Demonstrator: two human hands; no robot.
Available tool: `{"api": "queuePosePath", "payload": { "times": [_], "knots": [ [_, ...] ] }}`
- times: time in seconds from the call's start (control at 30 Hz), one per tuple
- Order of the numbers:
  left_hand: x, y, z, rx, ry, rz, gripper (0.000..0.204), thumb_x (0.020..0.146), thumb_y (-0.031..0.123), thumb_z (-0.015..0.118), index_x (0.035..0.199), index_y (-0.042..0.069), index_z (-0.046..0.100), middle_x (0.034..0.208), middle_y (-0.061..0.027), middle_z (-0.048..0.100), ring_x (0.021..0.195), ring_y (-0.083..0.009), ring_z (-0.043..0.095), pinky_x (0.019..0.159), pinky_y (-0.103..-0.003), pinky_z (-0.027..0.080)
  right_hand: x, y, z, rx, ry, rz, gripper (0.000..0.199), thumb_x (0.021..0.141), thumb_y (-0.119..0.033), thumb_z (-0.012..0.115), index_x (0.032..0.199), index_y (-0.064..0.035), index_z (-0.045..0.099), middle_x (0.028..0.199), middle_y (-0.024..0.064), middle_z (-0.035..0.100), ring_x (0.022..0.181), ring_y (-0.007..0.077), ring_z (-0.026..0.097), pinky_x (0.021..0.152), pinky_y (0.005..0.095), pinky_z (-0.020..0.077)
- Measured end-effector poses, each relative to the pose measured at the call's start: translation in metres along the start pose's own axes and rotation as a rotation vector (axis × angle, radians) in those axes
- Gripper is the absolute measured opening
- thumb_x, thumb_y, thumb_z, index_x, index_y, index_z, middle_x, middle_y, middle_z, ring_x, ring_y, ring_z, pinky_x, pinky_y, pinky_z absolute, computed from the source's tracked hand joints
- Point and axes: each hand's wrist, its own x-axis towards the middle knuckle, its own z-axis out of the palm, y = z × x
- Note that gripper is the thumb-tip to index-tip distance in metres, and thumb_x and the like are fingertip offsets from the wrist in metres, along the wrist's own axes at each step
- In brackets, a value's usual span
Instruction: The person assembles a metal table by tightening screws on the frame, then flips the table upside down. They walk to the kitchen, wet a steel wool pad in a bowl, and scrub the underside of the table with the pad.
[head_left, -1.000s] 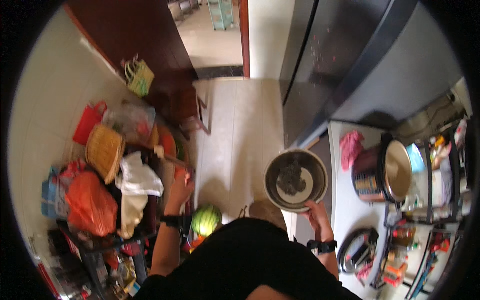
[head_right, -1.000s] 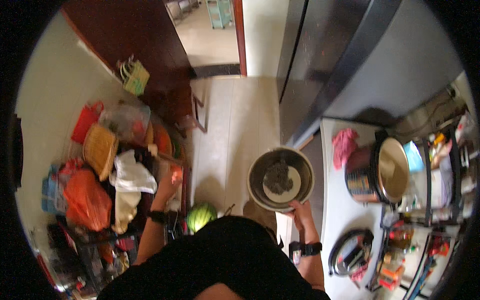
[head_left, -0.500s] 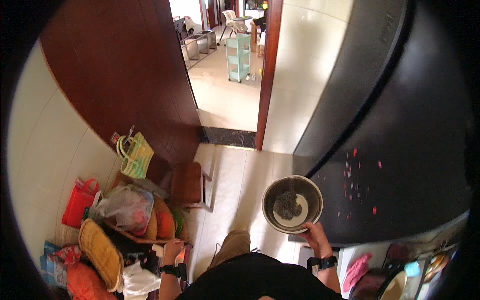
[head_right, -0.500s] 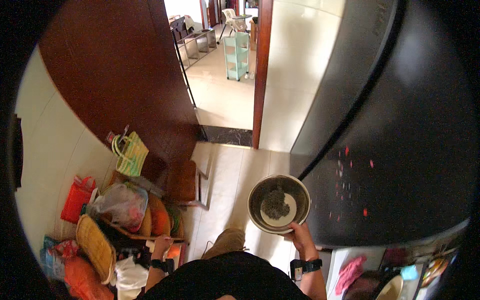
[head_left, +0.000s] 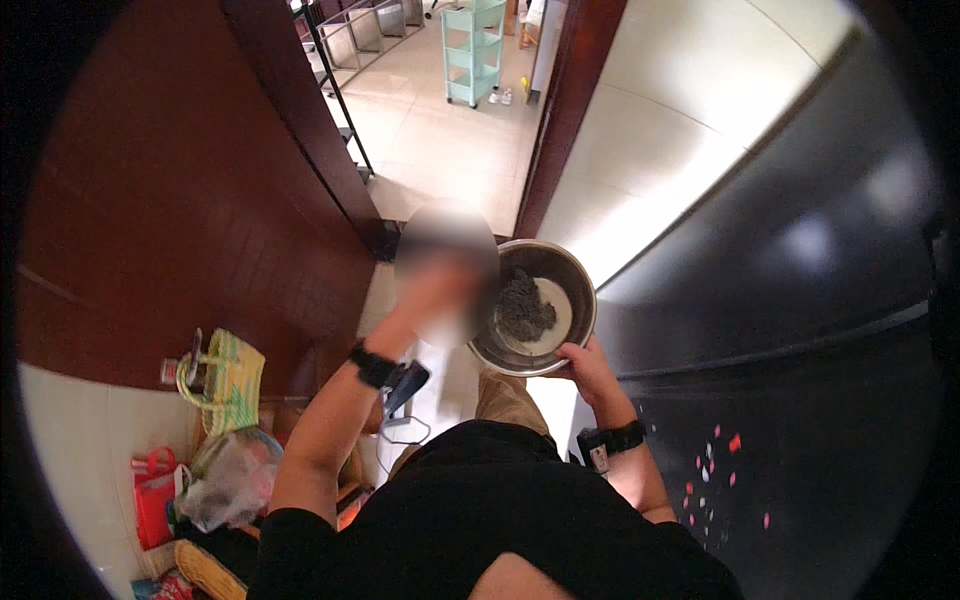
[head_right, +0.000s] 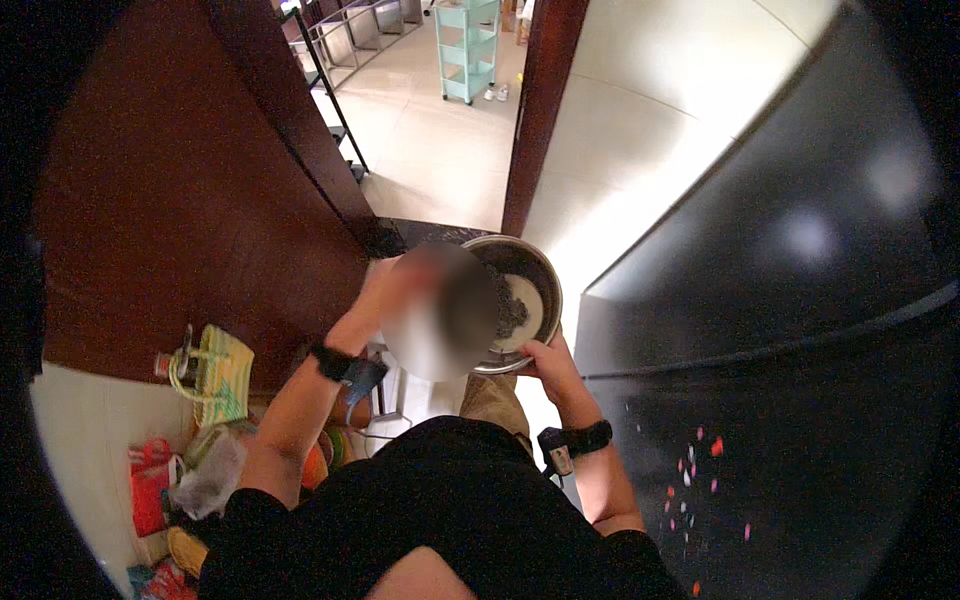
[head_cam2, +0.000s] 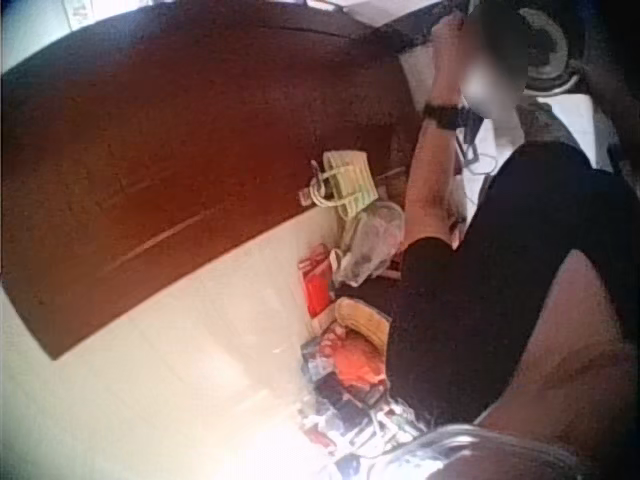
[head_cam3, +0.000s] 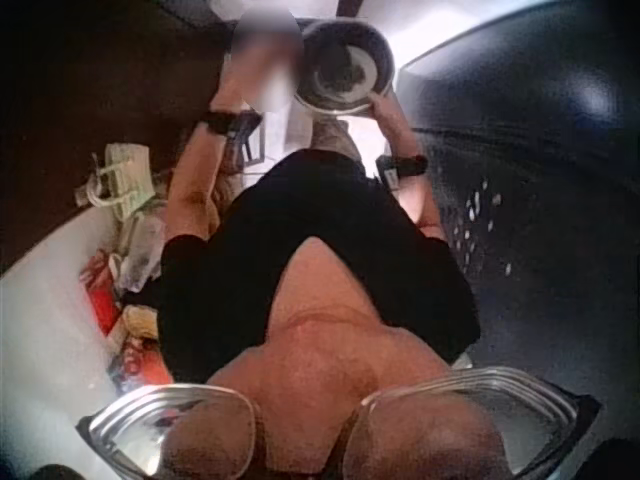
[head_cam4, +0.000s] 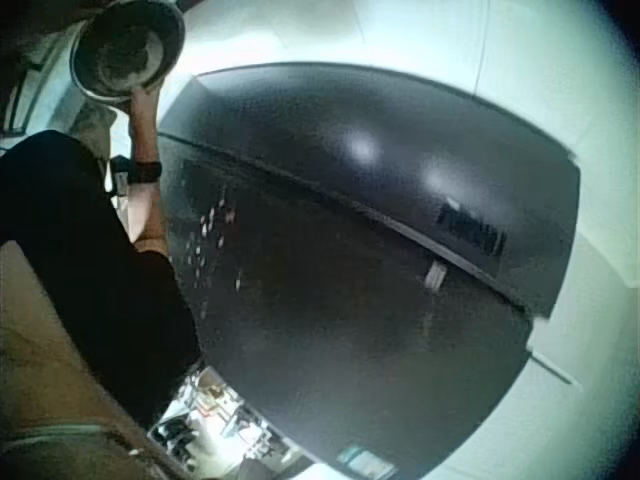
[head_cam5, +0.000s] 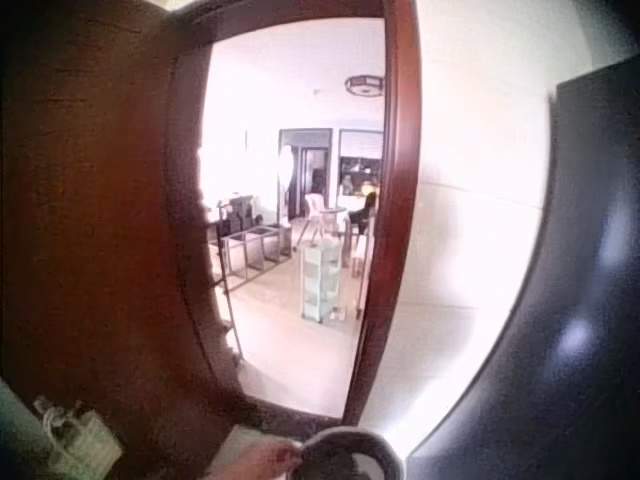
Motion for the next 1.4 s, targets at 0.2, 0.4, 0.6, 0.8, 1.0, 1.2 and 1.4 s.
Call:
{"api": "queuePosePath", "payload": {
  "times": [0.2, 0.4, 0.6, 0.8, 1.0, 1.2, 1.4],
  "knots": [
    [0.114, -0.107, 0.044, -0.375, -0.297, -0.334, 0.018, 0.1, 0.019, 0.053, 0.109, 0.005, 0.06, 0.094, -0.0053, 0.062, 0.084, -0.0161, 0.06, 0.073, -0.03, 0.051, 0.168, -0.081, 0.047, -0.029, -0.102, -0.005, 0.067, 0.079, 0.003, 0.052, 0.143, -0.0034, 0.032, 0.121, 0.0176, 0.059, 0.096, 0.03, 0.07, 0.075, 0.0406, 0.0651],
    [0.221, -0.164, -0.004, -0.273, -0.155, -0.404, 0.02, 0.096, 0.019, 0.058, 0.111, 0.005, 0.058, 0.096, -0.0069, 0.06, 0.087, -0.0187, 0.058, 0.077, -0.032, 0.05, 0.327, -0.119, 0.084, -0.004, -0.222, 0.116, 0.065, 0.078, 0.003, 0.055, 0.139, -0.0066, 0.035, 0.115, 0.0163, 0.06, 0.092, 0.0302, 0.068, 0.068, 0.0435, 0.0646],
    [0.342, -0.21, -0.095, -0.027, 0.095, -0.334, 0.025, 0.093, 0.019, 0.063, 0.112, 0.005, 0.056, 0.098, -0.0086, 0.057, 0.089, -0.0212, 0.056, 0.08, -0.034, 0.049, 0.497, -0.137, 0.105, -0.053, -0.222, 0.116, 0.073, 0.082, 0.004, 0.056, 0.146, -0.0043, 0.023, 0.13, 0.0205, 0.051, 0.108, 0.0327, 0.063, 0.082, 0.0429, 0.0607],
    [0.43, -0.307, -0.159, 0.519, 0.231, -0.114, 0.03, 0.09, 0.013, 0.064, 0.116, 0.003, 0.055, 0.101, -0.0106, 0.057, 0.091, -0.024, 0.057, 0.081, -0.034, 0.049, 0.612, -0.212, 0.153, -0.008, -0.119, 0.184, 0.054, 0.079, 0.002, 0.054, 0.132, 0.0016, 0.044, 0.113, 0.0193, 0.062, 0.093, 0.0346, 0.069, 0.068, 0.0454, 0.0642],
    [0.58, -0.335, -0.258, 0.659, 0.324, -0.072, 0.032, 0.092, 0.011, 0.06, 0.123, 0.003, 0.056, 0.104, -0.0107, 0.064, 0.091, -0.0237, 0.063, 0.078, -0.031, 0.052, 0.722, -0.313, 0.198, 0.004, -0.047, 0.17, 0.052, 0.078, 0.004, 0.053, 0.13, 0.0022, 0.045, 0.113, 0.0195, 0.063, 0.095, 0.0343, 0.069, 0.079, 0.0498, 0.0627],
    [0.688, -0.45, -0.281, 0.014, 0.525, -0.062, 0.036, 0.083, -0.004, 0.062, 0.117, 0.005, 0.053, 0.098, -0.0189, 0.065, 0.09, -0.0353, 0.065, 0.076, -0.042, 0.052, 0.834, -0.386, 0.245, 0.052, -0.079, 0.142, 0.046, 0.08, 0.002, 0.053, 0.126, 0.0055, 0.049, 0.108, 0.0191, 0.066, 0.086, 0.0317, 0.071, 0.076, 0.0427, 0.0643],
    [0.748, -0.579, -0.304, 0.332, 0.114, -0.49, 0.02, 0.086, 0.005, 0.06, 0.106, 0.008, 0.06, 0.09, -0.0192, 0.068, 0.085, -0.0345, 0.067, 0.07, -0.044, 0.052, 0.983, -0.429, 0.297, -0.039, -0.253, 0.19, 0.059, 0.08, 0.004, 0.047, 0.138, -0.0042, 0.038, 0.119, 0.0175, 0.06, 0.09, 0.0306, 0.07, 0.068, 0.0423, 0.0653]
  ]
}}
